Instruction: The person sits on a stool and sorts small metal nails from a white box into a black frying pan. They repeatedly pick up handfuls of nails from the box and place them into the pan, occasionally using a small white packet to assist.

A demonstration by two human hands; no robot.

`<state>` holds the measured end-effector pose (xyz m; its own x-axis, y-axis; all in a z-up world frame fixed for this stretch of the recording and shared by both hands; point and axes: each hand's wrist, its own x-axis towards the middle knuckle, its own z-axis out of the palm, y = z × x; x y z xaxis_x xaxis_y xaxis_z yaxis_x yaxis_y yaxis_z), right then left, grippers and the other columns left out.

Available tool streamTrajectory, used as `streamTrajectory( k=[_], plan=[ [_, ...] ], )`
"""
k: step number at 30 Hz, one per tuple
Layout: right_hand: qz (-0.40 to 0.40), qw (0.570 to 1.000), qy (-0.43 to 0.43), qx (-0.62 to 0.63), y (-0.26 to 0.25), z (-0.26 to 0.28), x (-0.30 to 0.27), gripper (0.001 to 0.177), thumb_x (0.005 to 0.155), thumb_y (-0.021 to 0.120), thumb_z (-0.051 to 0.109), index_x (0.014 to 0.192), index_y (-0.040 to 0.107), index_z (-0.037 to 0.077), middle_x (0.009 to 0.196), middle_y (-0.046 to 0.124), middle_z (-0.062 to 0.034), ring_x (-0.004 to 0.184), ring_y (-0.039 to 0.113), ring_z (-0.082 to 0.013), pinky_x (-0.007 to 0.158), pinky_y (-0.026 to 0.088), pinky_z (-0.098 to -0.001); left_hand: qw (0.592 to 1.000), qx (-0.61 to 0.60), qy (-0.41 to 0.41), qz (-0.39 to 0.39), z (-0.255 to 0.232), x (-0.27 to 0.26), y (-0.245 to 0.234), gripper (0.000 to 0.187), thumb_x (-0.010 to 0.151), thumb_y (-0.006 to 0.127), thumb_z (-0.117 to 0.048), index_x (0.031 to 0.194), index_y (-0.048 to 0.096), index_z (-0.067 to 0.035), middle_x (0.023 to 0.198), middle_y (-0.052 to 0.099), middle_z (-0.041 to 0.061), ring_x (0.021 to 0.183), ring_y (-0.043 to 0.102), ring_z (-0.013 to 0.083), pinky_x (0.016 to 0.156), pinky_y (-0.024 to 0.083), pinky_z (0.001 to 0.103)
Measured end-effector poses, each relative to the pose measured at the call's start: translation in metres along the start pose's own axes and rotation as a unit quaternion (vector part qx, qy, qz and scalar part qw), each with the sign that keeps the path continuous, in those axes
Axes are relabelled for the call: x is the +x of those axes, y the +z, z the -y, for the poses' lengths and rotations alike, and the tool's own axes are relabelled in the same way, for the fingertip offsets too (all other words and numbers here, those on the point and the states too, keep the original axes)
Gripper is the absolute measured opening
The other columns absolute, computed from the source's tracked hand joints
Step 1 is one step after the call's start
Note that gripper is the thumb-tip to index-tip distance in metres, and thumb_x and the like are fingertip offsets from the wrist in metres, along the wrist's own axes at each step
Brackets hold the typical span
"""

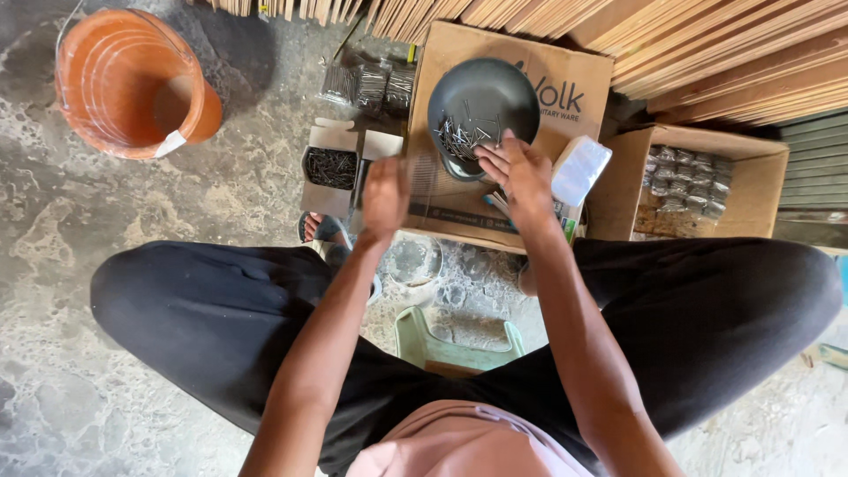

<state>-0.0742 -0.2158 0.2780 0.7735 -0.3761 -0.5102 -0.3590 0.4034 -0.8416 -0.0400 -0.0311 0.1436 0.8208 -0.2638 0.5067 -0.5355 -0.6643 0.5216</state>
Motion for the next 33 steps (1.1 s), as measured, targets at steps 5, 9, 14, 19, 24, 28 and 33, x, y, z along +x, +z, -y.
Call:
streamTrajectory(
  k=[5,9,14,19,24,28,33],
  plan=[
    [-0.024,1.000,-0.004,-0.007,-0.016,-0.010,0.015,0.047,0.093,0.051,0.021,0.122,0.039,-0.014,0.111,0.056,-0.0315,0.103,0.061,-0.0335,0.088,0.053,-0.0407,0.948,-0.084,-0.242,0.189,0.095,-0.076,0.059,0.017,0.087,0.045,0.001,0.100,0.056,0.005,0.085,0.058,0.024,0.080,0.057,0.0429,0.068,0.048,0.050],
    [-0.023,0.999,-0.012,-0.025,-0.017,-0.010,0.010,0.043,0.089,0.052,0.014,0.120,0.041,-0.014,0.106,0.060,-0.0277,0.100,0.063,-0.0320,0.087,0.052,-0.0392,0.938,0.063,-0.191,0.282,0.107,-0.085,0.081,0.027,0.080,0.056,0.002,0.108,0.054,0.000,0.101,0.057,0.021,0.091,0.059,0.0373,0.075,0.053,0.043],
    [-0.015,0.999,-0.010,-0.034,-0.021,-0.010,0.007,0.037,0.088,0.051,0.007,0.119,0.044,-0.013,0.103,0.059,-0.0304,0.096,0.063,-0.0340,0.084,0.052,-0.0406,0.875,0.109,-0.243,0.404,0.121,-0.076,0.092,0.038,0.079,0.056,0.005,0.116,0.055,-0.004,0.119,0.049,0.020,0.110,0.053,0.0356,0.082,0.052,0.044],
    [-0.022,0.999,-0.014,-0.033,-0.026,-0.008,0.005,0.034,0.087,0.052,0.006,0.116,0.048,-0.011,0.101,0.061,-0.0290,0.094,0.064,-0.0338,0.083,0.052,-0.0426,0.813,0.076,-0.318,0.483,0.118,-0.063,0.088,0.028,0.086,0.043,-0.003,0.112,0.056,-0.001,0.121,0.051,0.021,0.113,0.053,0.0350,0.087,0.048,0.048],
    [-0.007,0.999,-0.004,-0.037,-0.034,-0.021,0.012,0.031,0.086,0.054,0.007,0.113,0.052,-0.007,0.100,0.062,-0.0268,0.092,0.065,-0.0326,0.081,0.053,-0.0425,0.792,0.063,-0.347,0.498,0.135,-0.070,0.107,0.030,0.088,0.040,-0.005,0.110,0.060,-0.003,0.123,0.053,0.019,0.114,0.053,0.0349,0.086,0.047,0.050],
    [0.054,0.996,0.029,-0.072,-0.019,-0.015,-0.003,0.031,0.086,0.055,0.005,0.113,0.052,-0.010,0.098,0.061,-0.0272,0.089,0.064,-0.0308,0.079,0.054,-0.0407,0.784,0.080,-0.388,0.478,0.137,-0.077,0.121,0.029,0.090,0.040,-0.009,0.106,0.062,-0.002,0.111,0.060,0.017,0.106,0.058,0.0330,0.079,0.050,0.050],
    [0.123,0.987,0.066,-0.081,-0.010,-0.017,-0.013,0.031,0.085,0.056,0.003,0.112,0.053,-0.011,0.094,0.062,-0.0248,0.085,0.063,-0.0268,0.079,0.054,-0.0388,0.796,0.084,-0.362,0.478,0.095,-0.038,0.077,0.030,0.090,0.036,-0.001,0.099,0.064,0.002,0.100,0.064,0.020,0.100,0.061,0.0355,0.078,0.052,0.046]
  ],
)
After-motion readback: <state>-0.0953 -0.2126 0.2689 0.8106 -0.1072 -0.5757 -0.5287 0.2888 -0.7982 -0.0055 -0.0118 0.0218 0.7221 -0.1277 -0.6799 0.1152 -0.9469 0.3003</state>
